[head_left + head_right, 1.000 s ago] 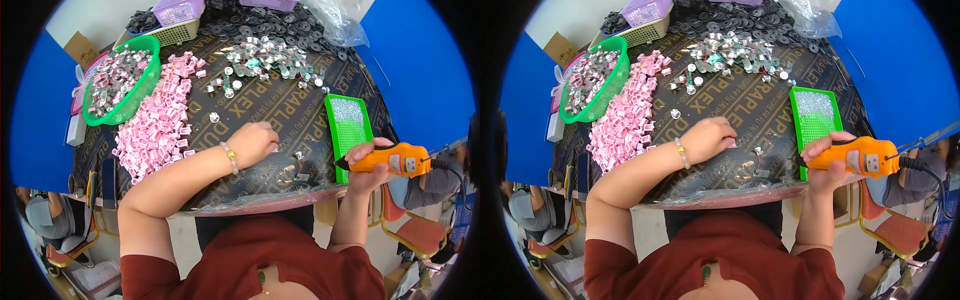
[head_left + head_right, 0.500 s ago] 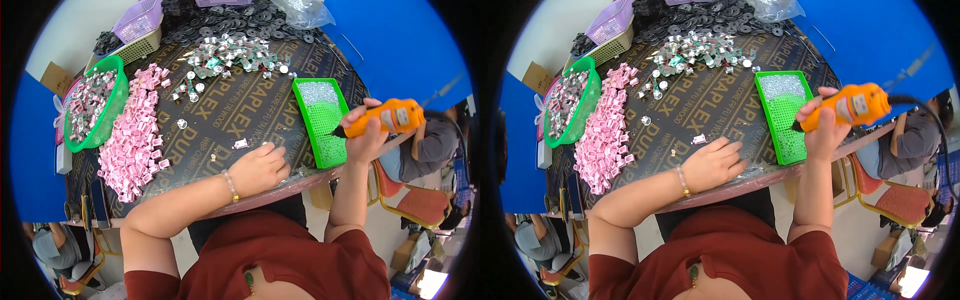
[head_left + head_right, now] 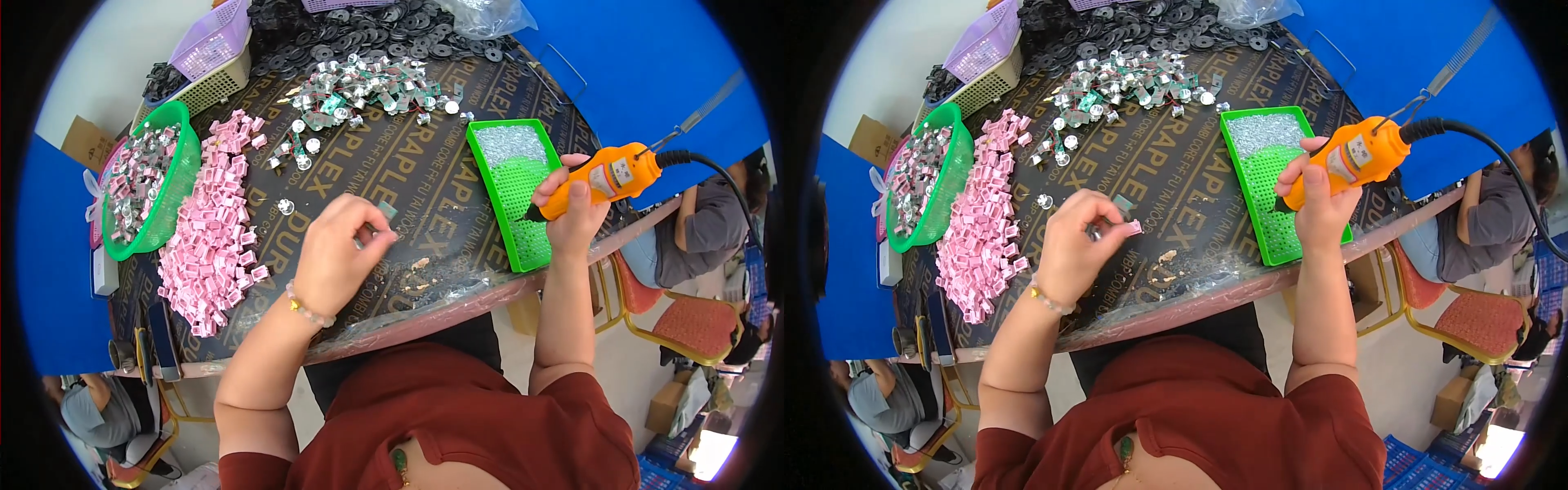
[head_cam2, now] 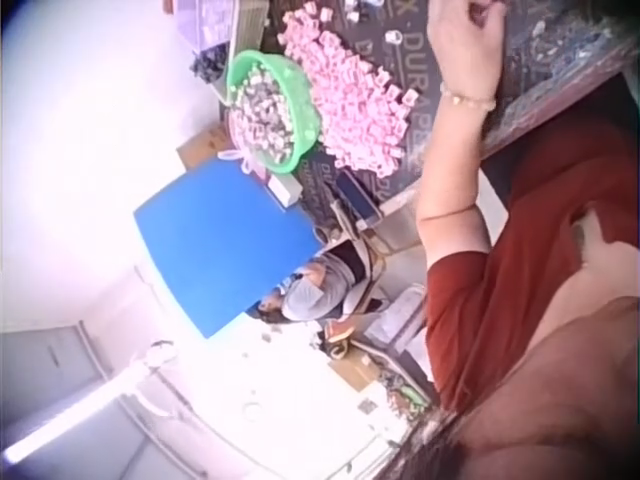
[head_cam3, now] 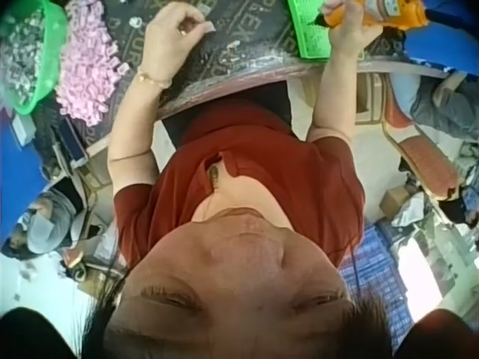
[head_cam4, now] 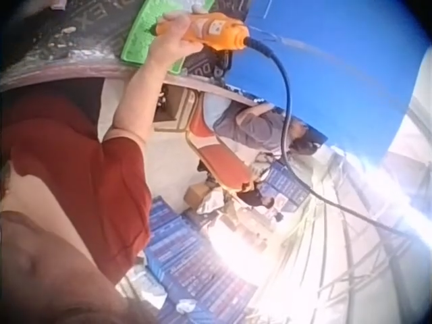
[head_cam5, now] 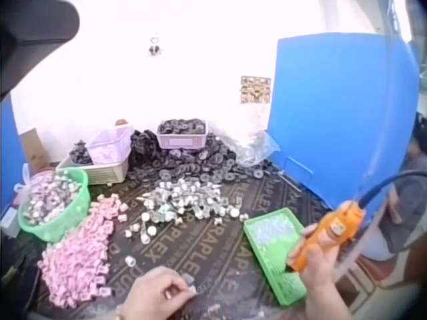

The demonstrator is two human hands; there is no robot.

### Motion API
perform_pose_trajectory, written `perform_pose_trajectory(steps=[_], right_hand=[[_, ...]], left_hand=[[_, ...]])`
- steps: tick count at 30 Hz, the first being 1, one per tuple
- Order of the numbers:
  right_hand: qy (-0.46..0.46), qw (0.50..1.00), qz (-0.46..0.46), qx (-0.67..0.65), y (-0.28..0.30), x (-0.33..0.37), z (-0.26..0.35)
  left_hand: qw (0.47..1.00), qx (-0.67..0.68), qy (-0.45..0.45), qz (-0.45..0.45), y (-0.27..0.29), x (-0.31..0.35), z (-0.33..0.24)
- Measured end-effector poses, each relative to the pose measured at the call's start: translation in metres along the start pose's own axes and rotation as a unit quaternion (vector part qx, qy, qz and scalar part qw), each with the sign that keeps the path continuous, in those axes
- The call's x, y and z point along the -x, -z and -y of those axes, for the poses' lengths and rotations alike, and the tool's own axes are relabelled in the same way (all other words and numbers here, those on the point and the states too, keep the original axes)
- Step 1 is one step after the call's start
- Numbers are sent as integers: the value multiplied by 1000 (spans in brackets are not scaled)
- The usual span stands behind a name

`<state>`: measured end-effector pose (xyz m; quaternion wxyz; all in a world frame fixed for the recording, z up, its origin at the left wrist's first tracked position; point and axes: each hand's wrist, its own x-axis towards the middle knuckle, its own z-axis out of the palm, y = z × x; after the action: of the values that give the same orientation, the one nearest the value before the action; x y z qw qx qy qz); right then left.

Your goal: The worker is assembling small plastic and metal components into electronic switches at a factory workbench.

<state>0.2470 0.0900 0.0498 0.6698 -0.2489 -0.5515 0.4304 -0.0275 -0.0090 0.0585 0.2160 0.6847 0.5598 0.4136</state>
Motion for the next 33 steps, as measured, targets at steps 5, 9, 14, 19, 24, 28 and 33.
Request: perform_pose_trajectory(steps=[5,9,14,19,24,28,33], right_hand=[[-5,1000,1,14,1,3,-1],[-1,1000,-10,25,-1,2,4],[74,997,-19,23,-22,-3,31],[71,995,61,-14,-70,4,45],[-15,984,151,-91,-122,12,29],[-59,978,188,-63,-146,12,9],[-65,980,164,-87,-148,16,-16]], left_hand=[[995,10,58,-76,-9,11,20],[998,5,60,16,-8,14,28],[993,-115,-13,20,-11,16,36],[989,-149,-8,18,-10,18,40],[990,-137,13,21,-11,20,46],[991,-132,13,19,-11,19,43],[992,-125,19,1,-13,18,41]])
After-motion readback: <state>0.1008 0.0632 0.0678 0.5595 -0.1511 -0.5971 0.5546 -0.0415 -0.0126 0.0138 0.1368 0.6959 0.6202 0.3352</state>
